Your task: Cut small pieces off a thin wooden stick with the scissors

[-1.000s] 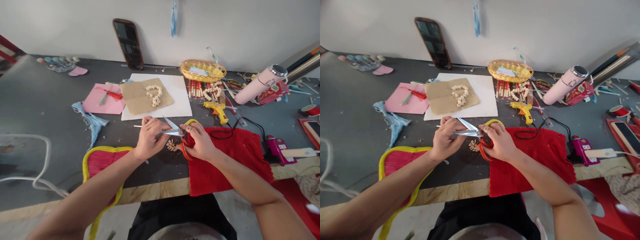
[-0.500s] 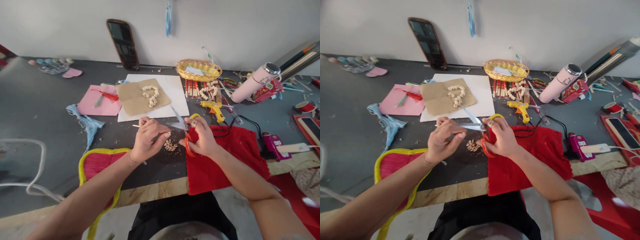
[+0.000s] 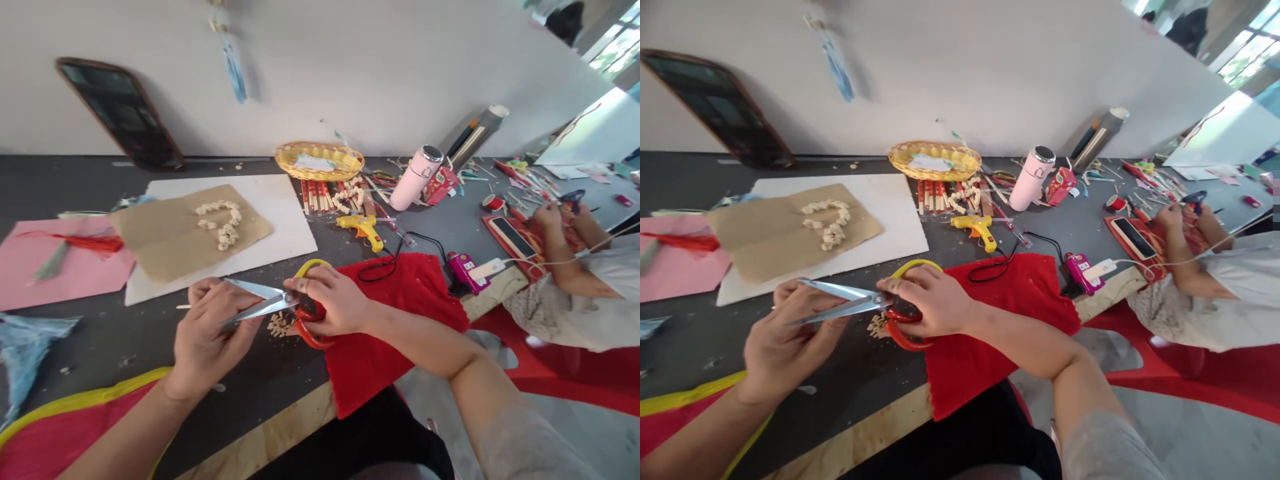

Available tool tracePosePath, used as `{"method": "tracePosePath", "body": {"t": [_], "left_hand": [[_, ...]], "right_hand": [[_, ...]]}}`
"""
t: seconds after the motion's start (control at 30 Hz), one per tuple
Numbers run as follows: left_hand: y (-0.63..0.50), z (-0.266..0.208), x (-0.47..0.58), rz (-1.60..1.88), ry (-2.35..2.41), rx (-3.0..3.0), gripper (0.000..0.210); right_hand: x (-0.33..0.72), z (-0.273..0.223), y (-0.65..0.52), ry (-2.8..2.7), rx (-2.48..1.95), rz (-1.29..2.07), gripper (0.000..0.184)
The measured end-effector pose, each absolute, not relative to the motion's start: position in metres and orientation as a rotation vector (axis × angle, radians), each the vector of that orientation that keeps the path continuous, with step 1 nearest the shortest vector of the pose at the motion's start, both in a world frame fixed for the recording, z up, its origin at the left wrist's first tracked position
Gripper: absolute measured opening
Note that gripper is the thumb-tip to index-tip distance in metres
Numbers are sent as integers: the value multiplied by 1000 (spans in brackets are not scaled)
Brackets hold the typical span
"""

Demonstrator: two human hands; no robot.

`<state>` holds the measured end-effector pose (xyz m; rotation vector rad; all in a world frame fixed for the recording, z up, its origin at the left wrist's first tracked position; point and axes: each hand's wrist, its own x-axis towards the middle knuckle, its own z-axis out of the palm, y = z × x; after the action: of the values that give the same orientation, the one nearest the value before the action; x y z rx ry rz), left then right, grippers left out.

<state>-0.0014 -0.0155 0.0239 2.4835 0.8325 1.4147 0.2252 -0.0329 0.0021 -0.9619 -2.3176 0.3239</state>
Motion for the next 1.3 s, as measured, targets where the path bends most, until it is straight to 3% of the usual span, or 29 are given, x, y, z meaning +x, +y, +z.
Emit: {"method": "tracePosePath", "body": {"t": [0.43, 0.53, 1.3], "left_hand": [[-20, 25, -3, 1430, 1070, 2358, 13], [-29, 29, 0, 1379, 1101, 2353, 7], [-46, 29, 6, 1263, 1144, 2305, 17]], "right_hand": [[227, 6, -35, -2272, -922, 319, 59], [226, 4, -36, -2260, -925, 286, 65], [223, 3, -44, -2243, -950, 263, 71]]}}
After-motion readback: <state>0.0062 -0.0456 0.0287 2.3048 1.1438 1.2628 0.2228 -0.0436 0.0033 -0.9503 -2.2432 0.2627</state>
